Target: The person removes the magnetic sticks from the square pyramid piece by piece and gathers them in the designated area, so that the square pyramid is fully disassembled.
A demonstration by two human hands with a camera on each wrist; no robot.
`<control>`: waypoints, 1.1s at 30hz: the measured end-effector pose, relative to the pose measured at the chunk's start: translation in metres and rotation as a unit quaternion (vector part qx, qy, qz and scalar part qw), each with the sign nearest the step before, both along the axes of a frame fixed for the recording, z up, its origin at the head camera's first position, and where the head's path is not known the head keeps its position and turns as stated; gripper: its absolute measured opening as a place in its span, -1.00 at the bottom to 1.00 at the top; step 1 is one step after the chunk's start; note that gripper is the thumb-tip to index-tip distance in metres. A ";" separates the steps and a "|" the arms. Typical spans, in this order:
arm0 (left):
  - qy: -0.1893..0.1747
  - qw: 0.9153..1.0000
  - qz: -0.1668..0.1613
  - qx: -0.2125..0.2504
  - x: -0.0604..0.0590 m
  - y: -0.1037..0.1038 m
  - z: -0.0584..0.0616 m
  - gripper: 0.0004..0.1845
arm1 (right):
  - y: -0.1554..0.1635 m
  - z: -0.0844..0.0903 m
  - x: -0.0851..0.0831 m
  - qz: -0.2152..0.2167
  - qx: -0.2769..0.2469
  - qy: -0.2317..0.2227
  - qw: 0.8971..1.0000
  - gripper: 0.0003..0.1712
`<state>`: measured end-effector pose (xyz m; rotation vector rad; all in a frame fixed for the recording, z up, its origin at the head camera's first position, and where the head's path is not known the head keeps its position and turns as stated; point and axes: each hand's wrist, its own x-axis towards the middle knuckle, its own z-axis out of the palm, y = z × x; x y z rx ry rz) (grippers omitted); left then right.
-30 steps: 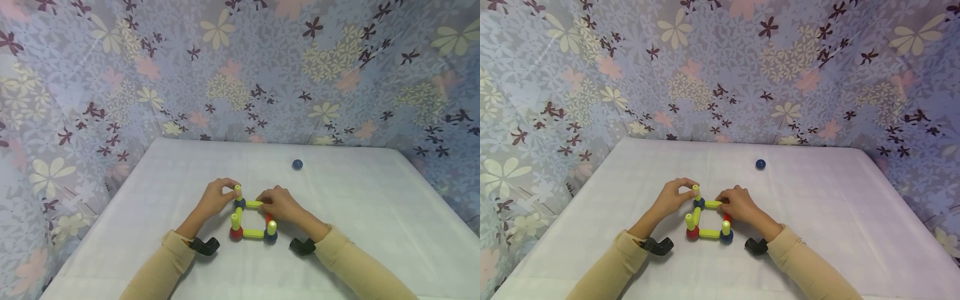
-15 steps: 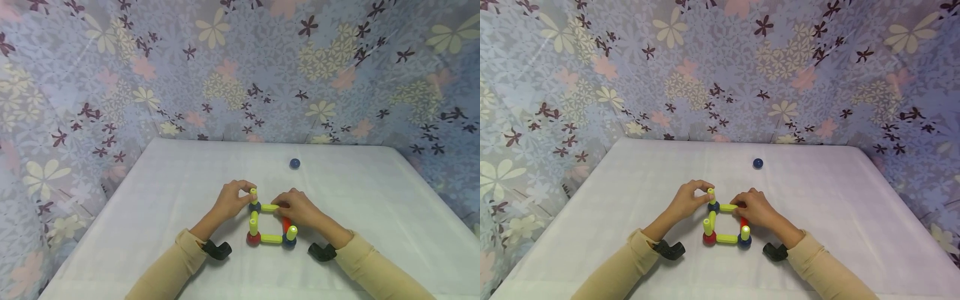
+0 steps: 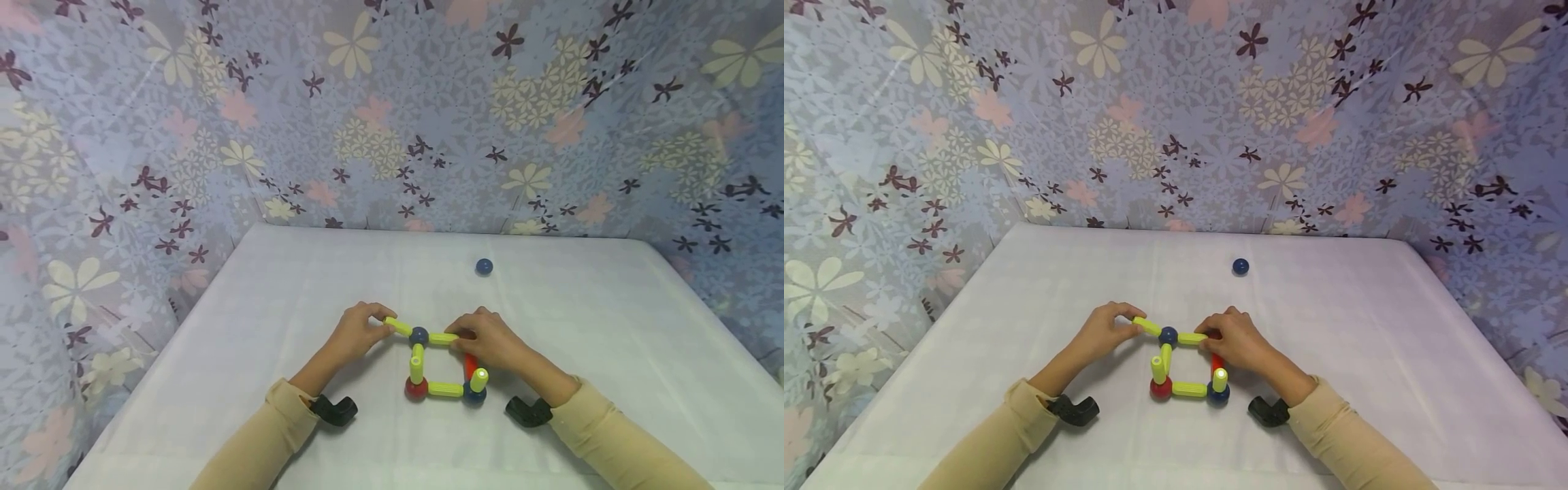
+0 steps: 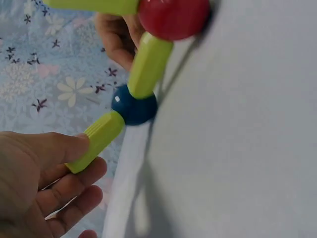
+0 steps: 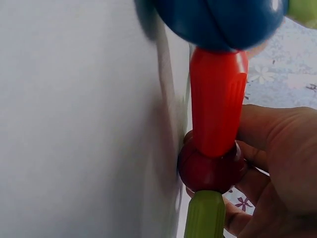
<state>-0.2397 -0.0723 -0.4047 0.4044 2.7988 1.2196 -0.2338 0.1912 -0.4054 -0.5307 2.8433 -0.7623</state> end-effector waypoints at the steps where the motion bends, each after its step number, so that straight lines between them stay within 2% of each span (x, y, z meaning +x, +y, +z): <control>1: -0.004 1.000 0.002 -0.006 0.000 -0.001 -0.001 -0.77 | 0.000 0.000 0.000 0.000 0.001 0.000 1.000 -0.74; 4: 0.001 0.999 -0.005 -0.036 -0.002 -0.004 -0.006 -0.77 | -0.001 0.001 0.001 -0.002 0.002 -0.001 1.000 -0.74; 9: 0.022 0.997 -0.024 -0.073 -0.003 -0.005 -0.013 -0.77 | -0.006 0.006 0.000 0.025 -0.008 0.016 1.000 -0.71; 12: 0.020 0.997 -0.027 -0.066 -0.002 -0.004 -0.013 -0.77 | -0.011 0.009 -0.002 0.048 -0.016 0.026 0.998 -0.66; 17: 0.020 0.997 -0.037 -0.061 0.000 -0.001 -0.014 -0.77 | -0.020 0.011 -0.006 0.072 -0.023 0.005 0.997 -0.57; 23: 0.028 0.996 -0.053 -0.059 0.003 0.001 -0.013 -0.77 | -0.025 0.006 -0.009 0.081 -0.021 -0.016 0.996 -0.57; 33: 0.029 0.996 -0.068 -0.057 0.004 0.001 -0.012 -0.80 | -0.024 0.003 -0.009 0.087 -0.014 -0.025 0.996 -0.59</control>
